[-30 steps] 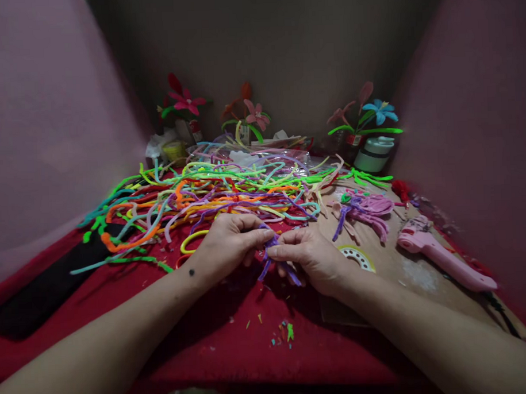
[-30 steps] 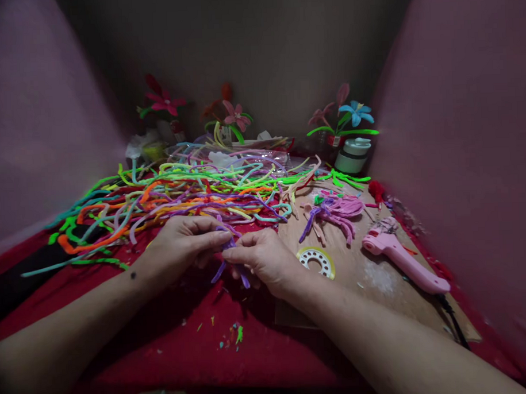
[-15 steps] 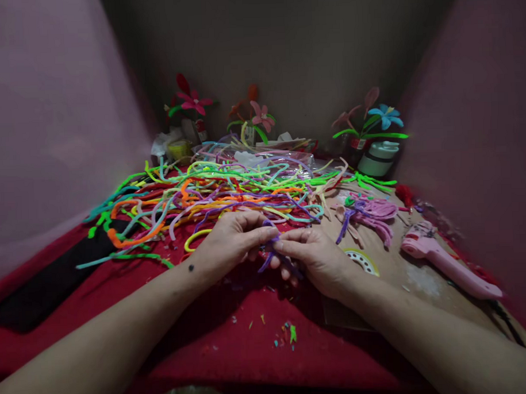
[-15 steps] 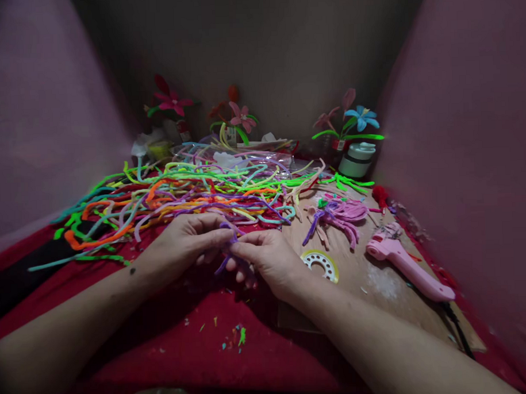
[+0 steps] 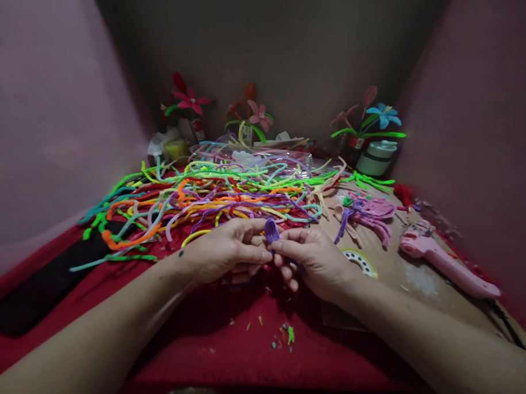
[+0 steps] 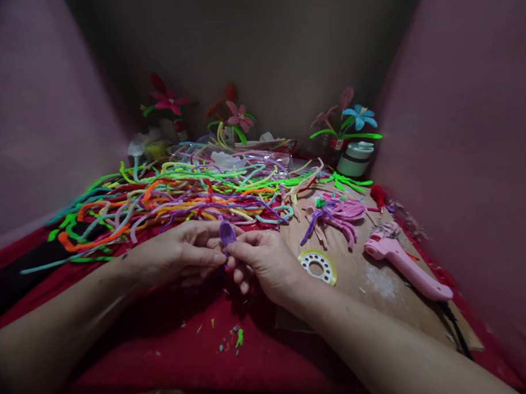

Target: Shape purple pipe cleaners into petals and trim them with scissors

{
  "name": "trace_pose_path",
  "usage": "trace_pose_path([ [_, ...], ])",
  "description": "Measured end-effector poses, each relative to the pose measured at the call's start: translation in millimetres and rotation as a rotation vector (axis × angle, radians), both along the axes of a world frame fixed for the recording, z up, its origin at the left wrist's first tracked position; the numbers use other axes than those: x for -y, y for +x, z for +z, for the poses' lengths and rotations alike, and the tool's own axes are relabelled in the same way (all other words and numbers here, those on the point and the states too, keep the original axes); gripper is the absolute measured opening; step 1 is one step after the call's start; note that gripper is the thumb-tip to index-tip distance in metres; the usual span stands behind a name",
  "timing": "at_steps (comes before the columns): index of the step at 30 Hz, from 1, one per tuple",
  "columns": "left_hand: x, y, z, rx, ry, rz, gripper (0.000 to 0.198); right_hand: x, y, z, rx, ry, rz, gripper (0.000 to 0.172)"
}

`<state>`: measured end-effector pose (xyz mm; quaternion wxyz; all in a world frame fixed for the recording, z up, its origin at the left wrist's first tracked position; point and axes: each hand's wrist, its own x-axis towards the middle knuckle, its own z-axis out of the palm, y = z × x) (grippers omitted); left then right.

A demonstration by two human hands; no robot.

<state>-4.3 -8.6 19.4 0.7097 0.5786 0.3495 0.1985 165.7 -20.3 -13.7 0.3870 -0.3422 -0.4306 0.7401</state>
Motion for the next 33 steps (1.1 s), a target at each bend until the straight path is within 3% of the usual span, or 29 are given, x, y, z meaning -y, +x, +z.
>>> trace_pose_path([
  [10, -4.7, -5.1, -0.2, 0.058, -0.045, -0.075, 0.032, 0.9, -0.6, 2.1, -0.035, -0.04, 0.043, 0.02],
  [20, -6.3, -4.1, 0.0, -0.004, 0.038, -0.096, 0.027, -2.6, 0.7, 1.1, -0.005, -0.032, 0.022, 0.02],
  [23, -6.5, -0.3, 2.0, -0.113, 0.195, -0.01, 0.021, -3.8, 2.1, 2.2, 0.056, -0.005, -0.013, 0.02],
  [27, -5.8, 6.7, 3.9, -0.242, 0.396, 0.216, 0.016, -2.9, 0.8, 2.7, 0.131, 0.013, -0.038, 0.018],
  [33, 3.0, 15.8, -1.6, -0.314, 0.726, 0.399, 0.021, 2.3, -2.8, 3.9, 0.236, 0.001, -0.014, 0.017],
])
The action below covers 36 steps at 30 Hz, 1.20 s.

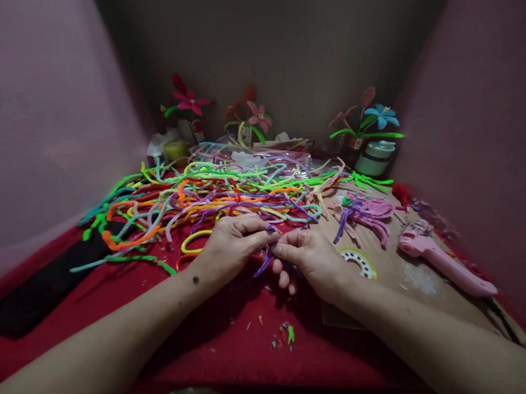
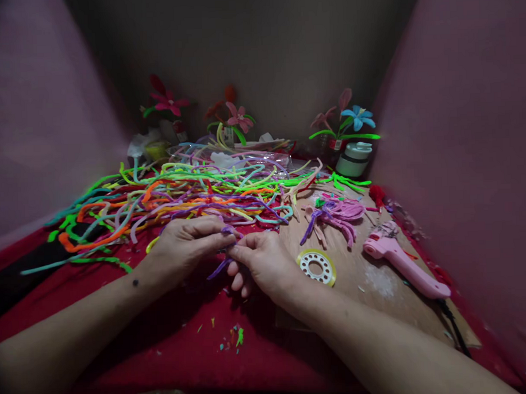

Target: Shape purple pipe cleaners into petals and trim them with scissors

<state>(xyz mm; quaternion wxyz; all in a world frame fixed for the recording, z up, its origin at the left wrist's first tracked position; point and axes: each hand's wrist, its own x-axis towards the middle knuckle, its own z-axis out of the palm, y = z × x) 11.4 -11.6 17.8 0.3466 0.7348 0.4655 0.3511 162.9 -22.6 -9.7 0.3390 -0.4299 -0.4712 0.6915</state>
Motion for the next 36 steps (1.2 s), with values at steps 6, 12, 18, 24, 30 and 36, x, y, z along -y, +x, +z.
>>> trace_pose_path([
  [6, 9.6, -1.1, -10.4, -0.26, 0.516, -0.063, 0.024, 3.3, -2.0, 1.1, -0.023, -0.048, 0.048, 0.016],
  [12, 7.6, 5.1, -5.7, -0.037, 0.138, 0.056, 0.026, 4.0, -1.9, 6.0, -0.049, -0.063, 0.037, 0.014],
  [18, 1.7, 4.2, -13.3, -0.169, 0.493, 0.048, 0.027, 2.3, -2.2, 3.4, -0.069, -0.07, 0.032, 0.013],
  [24, -3.7, 4.5, -8.2, -0.102, 0.417, 0.009, 0.028, -0.5, -0.7, 3.4, -0.132, -0.085, 0.031, 0.016],
  [30, -14.1, 5.3, 10.4, 0.349, -0.338, 0.03, 0.034, -6.8, 3.2, 0.9, -0.17, -0.057, -0.05, 0.019],
  [36, -18.1, 6.5, 18.3, 0.172, -0.364, -0.018, 0.018, -10.6, 5.8, -0.2, -0.284, -0.031, -0.006, 0.019],
])
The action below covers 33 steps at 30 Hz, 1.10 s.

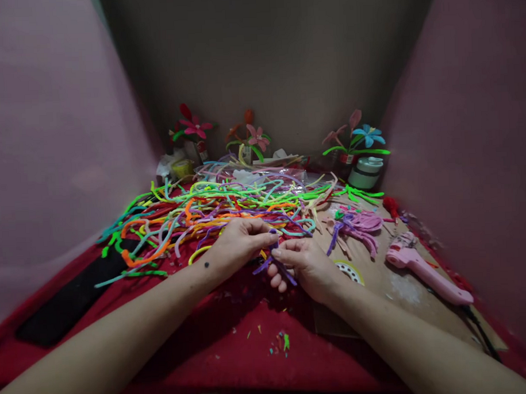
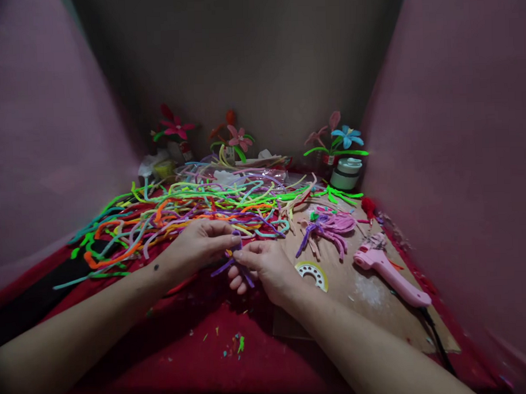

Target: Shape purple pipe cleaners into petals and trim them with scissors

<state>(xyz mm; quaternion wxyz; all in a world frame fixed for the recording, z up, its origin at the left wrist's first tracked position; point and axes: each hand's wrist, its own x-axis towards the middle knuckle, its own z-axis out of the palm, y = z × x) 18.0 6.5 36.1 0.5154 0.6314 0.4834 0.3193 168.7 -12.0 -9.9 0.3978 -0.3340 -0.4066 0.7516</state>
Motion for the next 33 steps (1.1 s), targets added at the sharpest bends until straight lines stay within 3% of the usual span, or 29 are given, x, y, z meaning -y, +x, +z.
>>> trace_pose_path([
  [6, -4.1, 4.2, 2.3, 0.116, -0.008, 0.022, 0.018, -4.9, 2.1, 1.5, -0.169, 0.058, -0.009, 0.033],
  [12, -4.8, 4.7, -9.4, 0.138, -0.025, 0.013, 0.018, -4.6, 1.3, -4.0, -0.001, 0.052, -0.051, 0.021],
  [16, -3.8, 3.1, -12.3, 0.055, -0.008, -0.085, 0.02, -2.8, -1.0, -4.0, 0.122, -0.002, -0.067, 0.018],
  [18, -1.6, 1.7, -13.7, -0.041, 0.113, -0.1, 0.023, -1.0, -3.0, -2.4, 0.173, -0.013, -0.064, 0.018],
  [22, 4.6, -1.6, -19.9, -0.239, 0.557, -0.004, 0.027, 2.1, -7.4, 1.6, 0.217, -0.028, -0.04, 0.019],
  [24, 7.2, -2.6, -21.5, -0.249, 0.648, 0.018, 0.026, 2.0, -8.5, 4.2, 0.222, -0.048, -0.008, 0.02],
  [29, 7.8, -4.5, -11.3, -0.026, 0.241, 0.045, 0.027, -0.7, -9.8, 15.0, 0.241, -0.041, 0.031, 0.023],
  [33, -4.3, -14.8, -2.7, 0.113, 0.301, 0.271, 0.027, -0.2, -11.0, 19.0, 0.312, -0.014, 0.058, 0.024],
])
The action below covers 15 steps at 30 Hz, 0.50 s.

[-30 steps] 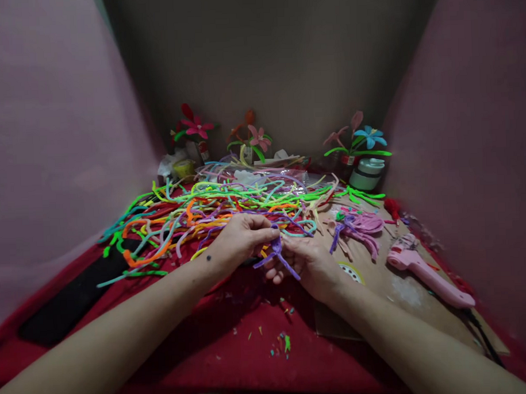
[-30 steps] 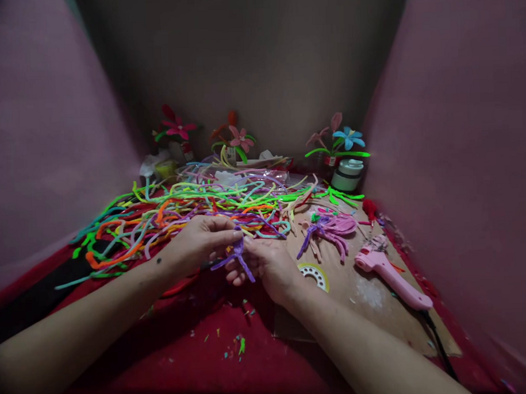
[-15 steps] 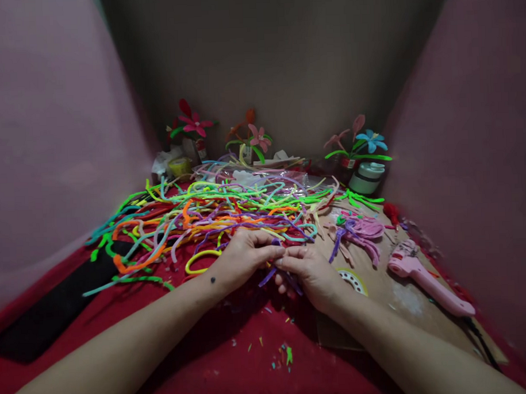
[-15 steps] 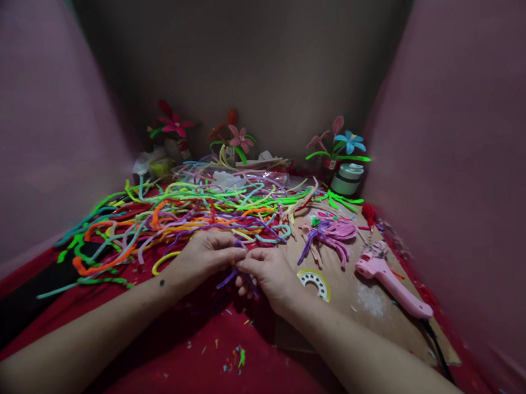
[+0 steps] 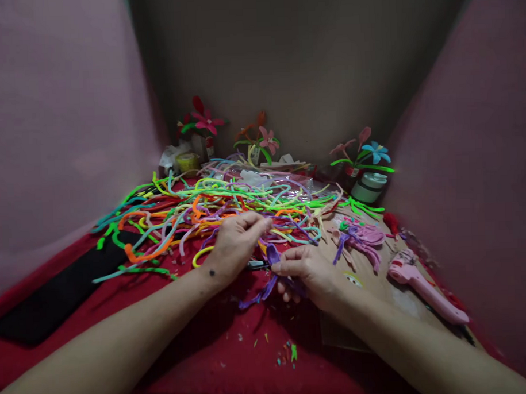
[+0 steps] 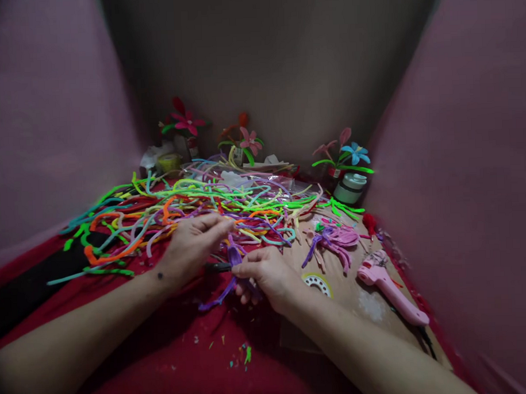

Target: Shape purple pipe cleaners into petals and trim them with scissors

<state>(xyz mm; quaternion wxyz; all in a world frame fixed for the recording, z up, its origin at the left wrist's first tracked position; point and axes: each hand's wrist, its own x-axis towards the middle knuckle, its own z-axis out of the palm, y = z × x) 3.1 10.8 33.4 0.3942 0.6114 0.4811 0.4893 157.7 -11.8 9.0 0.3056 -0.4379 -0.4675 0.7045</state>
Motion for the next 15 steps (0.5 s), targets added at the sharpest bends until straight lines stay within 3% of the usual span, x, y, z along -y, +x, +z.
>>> trace_pose_path([
  [3, -10.4, -7.5, -1.6, 0.146, -0.082, 0.021, 0.027, -3.3, 2.3, -3.0, -0.109, 0.038, -0.126, 0.022],
  [7, -8.7, -1.8, -8.1, 0.131, -0.292, -0.225, 0.031, -11.4, 7.2, -9.7, -0.291, 0.134, -0.307, 0.018],
  [10, 0.1, 6.7, -9.4, 0.025, -0.328, -0.353, 0.027, -12.2, 8.8, -13.8, -0.286, 0.152, -0.328, 0.016],
  [15, 4.8, 10.5, -8.2, -0.049, -0.29, -0.301, 0.02, -7.2, 10.1, -14.1, -0.204, 0.195, -0.298, 0.017],
])
